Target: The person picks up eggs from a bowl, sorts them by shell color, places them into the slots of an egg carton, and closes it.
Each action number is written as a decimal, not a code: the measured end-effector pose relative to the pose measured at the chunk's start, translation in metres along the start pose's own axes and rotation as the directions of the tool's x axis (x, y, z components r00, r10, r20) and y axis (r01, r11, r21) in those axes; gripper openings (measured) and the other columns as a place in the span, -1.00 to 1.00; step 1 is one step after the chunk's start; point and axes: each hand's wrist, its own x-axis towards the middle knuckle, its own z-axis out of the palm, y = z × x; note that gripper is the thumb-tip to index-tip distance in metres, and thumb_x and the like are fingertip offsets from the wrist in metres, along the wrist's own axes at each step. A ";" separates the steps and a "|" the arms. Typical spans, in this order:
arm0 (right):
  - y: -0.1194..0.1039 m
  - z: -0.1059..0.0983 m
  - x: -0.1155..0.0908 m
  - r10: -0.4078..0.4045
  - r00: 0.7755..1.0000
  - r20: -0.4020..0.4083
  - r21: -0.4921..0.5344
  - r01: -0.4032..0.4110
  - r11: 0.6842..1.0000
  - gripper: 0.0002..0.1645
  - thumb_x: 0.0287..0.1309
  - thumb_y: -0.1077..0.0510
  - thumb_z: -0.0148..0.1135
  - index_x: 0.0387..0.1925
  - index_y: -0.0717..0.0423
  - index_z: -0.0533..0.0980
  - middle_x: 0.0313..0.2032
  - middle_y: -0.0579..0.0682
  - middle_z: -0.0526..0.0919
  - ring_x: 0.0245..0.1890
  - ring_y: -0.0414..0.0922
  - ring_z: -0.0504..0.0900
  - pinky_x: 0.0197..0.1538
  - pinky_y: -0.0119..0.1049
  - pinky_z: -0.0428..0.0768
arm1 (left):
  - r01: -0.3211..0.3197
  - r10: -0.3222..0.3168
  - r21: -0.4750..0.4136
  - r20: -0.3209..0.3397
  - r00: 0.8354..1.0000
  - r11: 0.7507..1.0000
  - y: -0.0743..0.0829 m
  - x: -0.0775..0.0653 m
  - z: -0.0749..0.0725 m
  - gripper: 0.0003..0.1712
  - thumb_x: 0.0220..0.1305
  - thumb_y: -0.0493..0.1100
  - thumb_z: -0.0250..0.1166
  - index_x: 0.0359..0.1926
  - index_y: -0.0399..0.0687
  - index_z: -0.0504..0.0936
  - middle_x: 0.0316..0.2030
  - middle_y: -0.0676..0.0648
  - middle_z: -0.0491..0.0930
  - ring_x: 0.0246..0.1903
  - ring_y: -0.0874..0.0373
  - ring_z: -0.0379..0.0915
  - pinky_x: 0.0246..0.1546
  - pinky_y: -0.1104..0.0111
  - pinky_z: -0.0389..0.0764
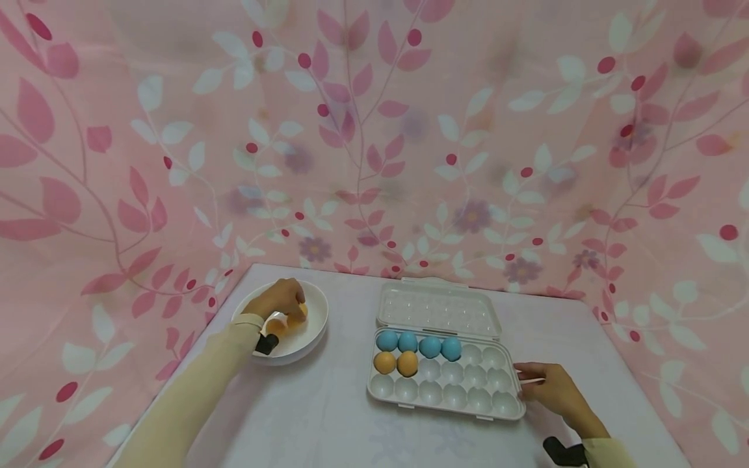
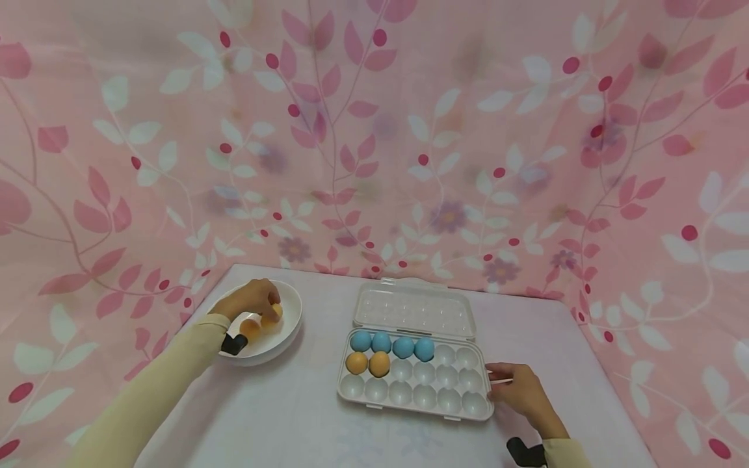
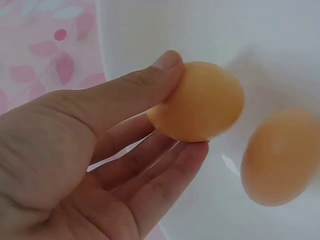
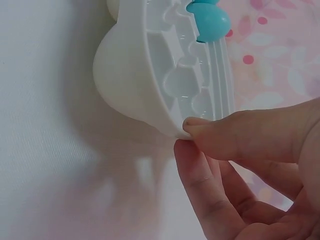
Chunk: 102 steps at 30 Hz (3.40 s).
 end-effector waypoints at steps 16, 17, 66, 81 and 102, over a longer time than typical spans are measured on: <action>0.004 0.002 0.001 0.011 1.000 -0.012 -0.012 -0.011 1.000 -0.33 -0.20 0.34 0.48 0.07 0.39 0.54 -0.16 0.19 0.70 -0.26 -0.03 0.68 -0.30 -0.28 0.61 | -0.311 0.282 -0.054 -0.297 0.912 0.949 0.055 -0.010 -0.003 -0.60 -0.14 -0.25 0.58 -0.18 -0.21 0.73 -0.29 -0.07 0.69 -0.28 0.08 0.61 -0.22 0.21 0.60; 0.005 0.002 0.001 0.008 1.000 -0.010 -0.010 -0.008 1.000 -0.33 -0.20 0.34 0.48 0.07 0.39 0.54 -0.16 0.19 0.70 -0.26 -0.02 0.68 -0.30 -0.28 0.61 | -0.328 0.294 -0.064 -0.311 0.904 0.942 0.061 -0.011 -0.002 -0.61 -0.13 -0.25 0.58 -0.19 -0.21 0.73 -0.29 -0.07 0.69 -0.28 0.07 0.61 -0.21 0.21 0.60; -0.002 0.003 0.000 -0.001 1.000 -0.026 -0.018 0.001 1.000 -0.39 -0.17 0.39 0.43 0.05 0.43 0.54 -0.18 0.23 0.70 -0.29 -0.02 0.67 -0.33 -0.31 0.60 | -0.524 0.518 -0.138 -0.077 0.852 0.840 0.216 0.006 0.147 -0.65 -0.08 -0.19 0.59 -0.22 -0.04 0.70 -0.35 0.17 0.52 -0.35 0.33 0.38 -0.31 0.57 0.48; 0.000 0.001 0.000 0.007 1.000 -0.024 0.001 -0.007 1.000 -0.38 -0.16 0.38 0.44 0.06 0.43 0.54 -0.16 0.22 0.69 -0.28 -0.04 0.65 -0.33 -0.30 0.60 | -0.605 0.612 0.108 -0.041 0.790 0.789 0.217 0.011 0.166 -0.63 -0.15 -0.18 0.60 -0.37 0.00 0.55 -0.45 0.16 0.41 -0.43 0.31 0.29 -0.43 0.57 0.36; 0.000 0.003 0.000 0.013 0.999 -0.035 -0.006 -0.013 1.000 -0.34 -0.17 0.38 0.43 0.09 0.42 0.52 -0.17 0.22 0.69 -0.28 -0.03 0.67 -0.31 -0.30 0.60 | -0.628 0.624 -0.030 -0.090 0.776 0.777 0.204 0.002 0.134 -0.91 0.27 -0.23 0.33 -0.25 -0.09 0.75 -0.33 0.16 0.65 -0.31 0.39 0.48 -0.28 0.57 0.51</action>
